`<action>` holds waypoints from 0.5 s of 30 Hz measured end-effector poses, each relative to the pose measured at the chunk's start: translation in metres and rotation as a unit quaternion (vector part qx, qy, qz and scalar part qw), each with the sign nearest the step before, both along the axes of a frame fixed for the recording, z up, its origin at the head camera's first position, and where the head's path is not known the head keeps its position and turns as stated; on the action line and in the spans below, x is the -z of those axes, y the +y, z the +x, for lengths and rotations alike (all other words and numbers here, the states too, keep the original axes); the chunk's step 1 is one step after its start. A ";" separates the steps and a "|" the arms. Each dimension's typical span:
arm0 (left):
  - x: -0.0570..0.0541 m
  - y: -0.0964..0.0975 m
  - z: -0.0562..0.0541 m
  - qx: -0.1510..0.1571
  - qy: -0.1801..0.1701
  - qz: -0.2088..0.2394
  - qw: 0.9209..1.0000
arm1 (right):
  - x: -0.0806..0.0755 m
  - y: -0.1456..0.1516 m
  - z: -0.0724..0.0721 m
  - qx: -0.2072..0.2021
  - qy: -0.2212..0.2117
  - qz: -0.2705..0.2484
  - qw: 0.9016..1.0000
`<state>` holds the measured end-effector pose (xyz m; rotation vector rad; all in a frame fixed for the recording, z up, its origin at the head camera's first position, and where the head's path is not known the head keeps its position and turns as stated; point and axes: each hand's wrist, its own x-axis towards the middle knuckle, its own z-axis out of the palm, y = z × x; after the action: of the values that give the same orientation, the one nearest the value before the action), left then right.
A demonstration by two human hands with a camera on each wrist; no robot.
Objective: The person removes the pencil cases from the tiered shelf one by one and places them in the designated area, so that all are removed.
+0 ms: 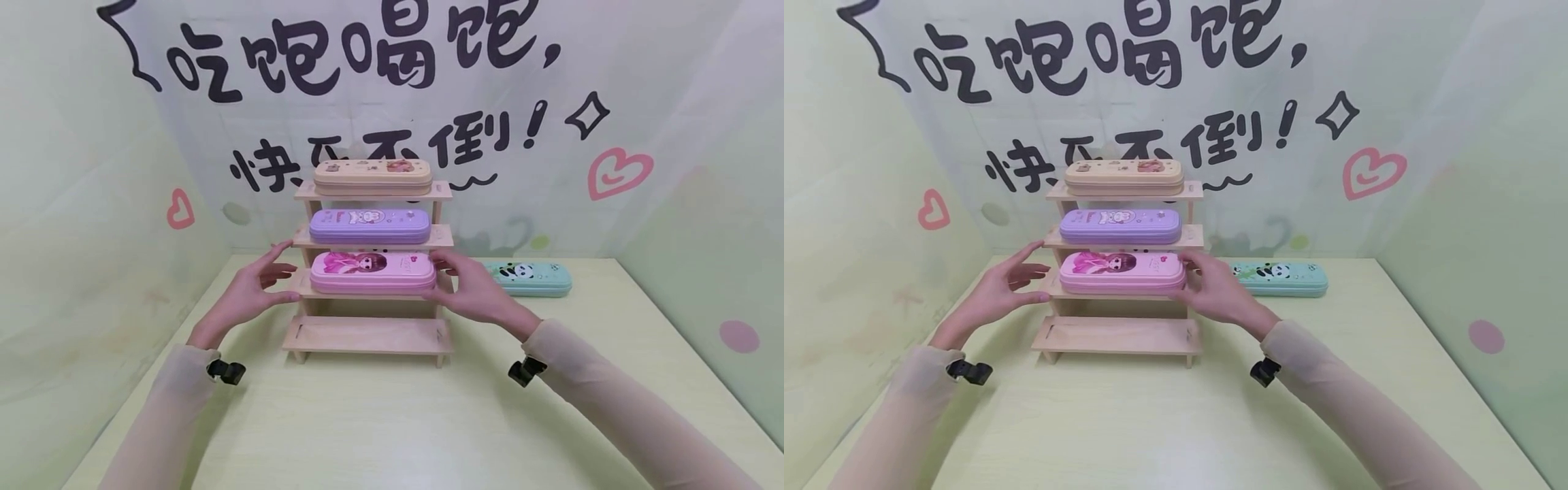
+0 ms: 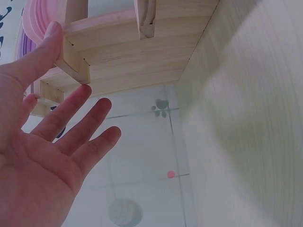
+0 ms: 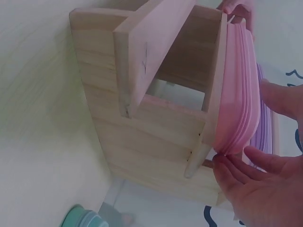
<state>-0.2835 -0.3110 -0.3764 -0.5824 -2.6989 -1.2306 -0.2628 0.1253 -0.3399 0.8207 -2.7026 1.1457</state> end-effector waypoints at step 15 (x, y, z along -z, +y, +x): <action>-0.001 0.000 0.002 0.002 -0.002 0.005 1.000 | 0.004 -0.015 -0.003 0.009 -0.017 0.006 1.000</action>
<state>-0.2818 -0.3110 -0.3756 -0.5842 -2.6933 -1.2469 -0.2654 0.1108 -0.3434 0.7847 -2.7410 1.1497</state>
